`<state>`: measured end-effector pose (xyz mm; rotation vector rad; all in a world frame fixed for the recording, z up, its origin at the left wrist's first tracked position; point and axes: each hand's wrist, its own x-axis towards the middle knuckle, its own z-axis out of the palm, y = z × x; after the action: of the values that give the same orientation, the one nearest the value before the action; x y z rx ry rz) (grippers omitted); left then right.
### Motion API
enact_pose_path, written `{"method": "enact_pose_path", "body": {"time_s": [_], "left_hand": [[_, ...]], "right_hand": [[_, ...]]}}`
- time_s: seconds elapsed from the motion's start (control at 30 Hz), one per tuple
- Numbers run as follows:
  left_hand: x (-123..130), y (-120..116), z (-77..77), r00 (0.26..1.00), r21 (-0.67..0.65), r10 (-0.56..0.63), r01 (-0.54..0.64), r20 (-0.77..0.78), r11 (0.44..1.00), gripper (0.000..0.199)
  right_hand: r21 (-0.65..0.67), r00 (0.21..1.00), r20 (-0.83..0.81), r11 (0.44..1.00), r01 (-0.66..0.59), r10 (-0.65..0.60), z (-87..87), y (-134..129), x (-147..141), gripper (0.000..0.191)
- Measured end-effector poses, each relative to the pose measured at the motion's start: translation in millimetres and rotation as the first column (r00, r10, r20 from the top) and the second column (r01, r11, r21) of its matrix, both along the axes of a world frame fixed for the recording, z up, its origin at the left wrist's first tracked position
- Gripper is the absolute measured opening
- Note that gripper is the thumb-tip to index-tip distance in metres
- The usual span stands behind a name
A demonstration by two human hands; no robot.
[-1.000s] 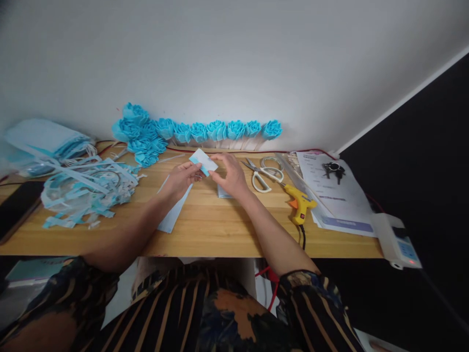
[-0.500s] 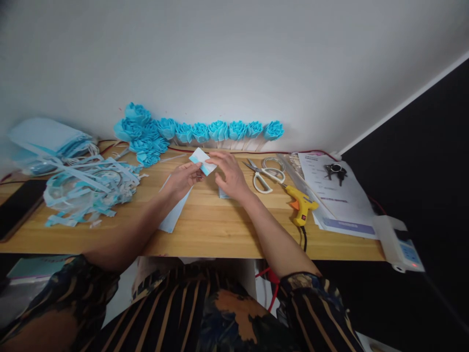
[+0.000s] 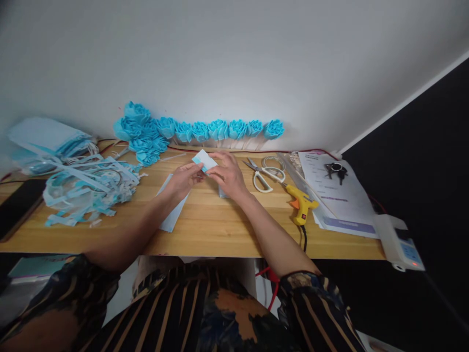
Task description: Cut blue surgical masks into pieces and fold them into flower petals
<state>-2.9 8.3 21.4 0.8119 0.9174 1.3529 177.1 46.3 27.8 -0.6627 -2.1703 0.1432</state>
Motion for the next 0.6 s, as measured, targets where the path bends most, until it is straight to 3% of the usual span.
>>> {"method": "enact_pose_path", "body": {"time_s": [0.33, 0.6], "left_hand": [[-0.3, 0.0, 1.6, 0.997, 0.022, 0.042, -0.040, -0.064, 0.999, 0.031], [0.7, -1.0, -0.9, 0.994, 0.017, 0.005, -0.004, -0.106, 1.000, 0.031]], "right_hand": [[-0.274, 0.984, -0.176, 0.961, -0.028, -0.022, -0.1, -5.0, -1.7, 0.010], [-0.527, 0.924, -0.378, 0.835, -0.160, -0.062, -3.4, -3.5, -6.3, 0.020]]}}
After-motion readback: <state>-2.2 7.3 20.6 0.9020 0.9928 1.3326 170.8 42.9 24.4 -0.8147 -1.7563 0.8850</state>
